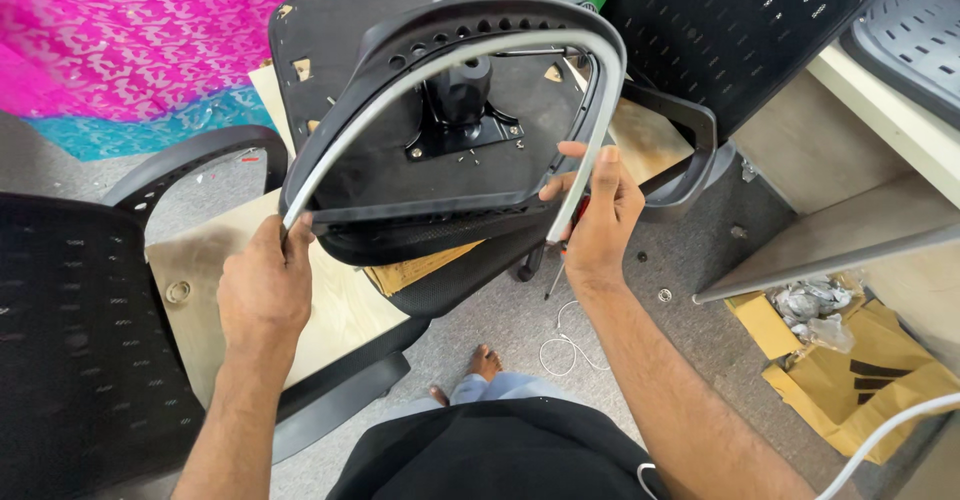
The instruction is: The person uses a screwdriver to remove screws from the underside of an office chair, detaches the seat base, and sets it aside. The person then removes additional screws from the central mounting plate on the chair frame.
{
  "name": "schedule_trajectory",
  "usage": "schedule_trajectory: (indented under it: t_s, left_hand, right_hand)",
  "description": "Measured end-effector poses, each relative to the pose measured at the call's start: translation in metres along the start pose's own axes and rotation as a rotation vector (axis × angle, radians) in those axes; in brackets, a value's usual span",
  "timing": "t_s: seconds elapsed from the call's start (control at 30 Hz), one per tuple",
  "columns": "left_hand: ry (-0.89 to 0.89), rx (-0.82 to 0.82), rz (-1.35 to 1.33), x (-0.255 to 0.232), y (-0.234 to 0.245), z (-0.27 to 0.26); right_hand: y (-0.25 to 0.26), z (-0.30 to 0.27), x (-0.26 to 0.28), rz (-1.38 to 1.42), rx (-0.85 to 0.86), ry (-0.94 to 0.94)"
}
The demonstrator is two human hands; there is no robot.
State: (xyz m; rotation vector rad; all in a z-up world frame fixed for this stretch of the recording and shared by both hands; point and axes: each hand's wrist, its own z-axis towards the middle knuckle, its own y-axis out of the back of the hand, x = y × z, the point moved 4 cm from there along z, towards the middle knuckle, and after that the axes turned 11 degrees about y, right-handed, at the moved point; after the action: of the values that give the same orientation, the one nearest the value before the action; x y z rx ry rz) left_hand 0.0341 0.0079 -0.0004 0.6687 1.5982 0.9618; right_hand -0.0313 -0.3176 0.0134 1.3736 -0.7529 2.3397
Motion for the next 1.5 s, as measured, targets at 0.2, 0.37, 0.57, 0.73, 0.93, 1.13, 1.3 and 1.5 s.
schedule_trajectory:
  t_s: [0.2,0.37,0.57,0.73,0.93,1.13,1.3,1.5]
  left_hand:
    - [-0.009,0.003,0.021,0.03,0.007,-0.029]
    - [0.075,0.132,-0.044,0.042,0.009,-0.049]
    - [0.078,0.14,-0.282,0.047,0.012,-0.061]
    - [0.049,0.106,-0.289,0.044,0.006,-0.065]
    - [-0.004,0.121,-0.36,0.026,-0.016,-0.068]
    - [-0.045,0.242,-0.522,-0.012,-0.068,-0.084]
    - [0.016,0.418,-0.624,-0.055,-0.12,-0.103]
    - [0.378,0.866,-1.02,-0.139,-0.188,-0.138]
  right_hand:
    - [-0.001,-0.028,0.013,-0.262,-0.054,-0.027]
    - [0.003,-0.054,0.017,-0.309,-0.066,-0.032]
    - [0.011,-0.073,0.024,-0.369,-0.017,0.12]
    - [0.015,-0.075,0.023,-0.258,-0.082,-0.047]
    - [0.025,-0.069,0.021,-0.203,-0.011,0.034]
    - [0.058,-0.047,0.013,-0.17,-0.022,0.05]
    - [0.093,-0.013,0.015,-0.163,-0.005,0.073]
    - [0.133,0.032,0.007,-0.276,-0.037,-0.04]
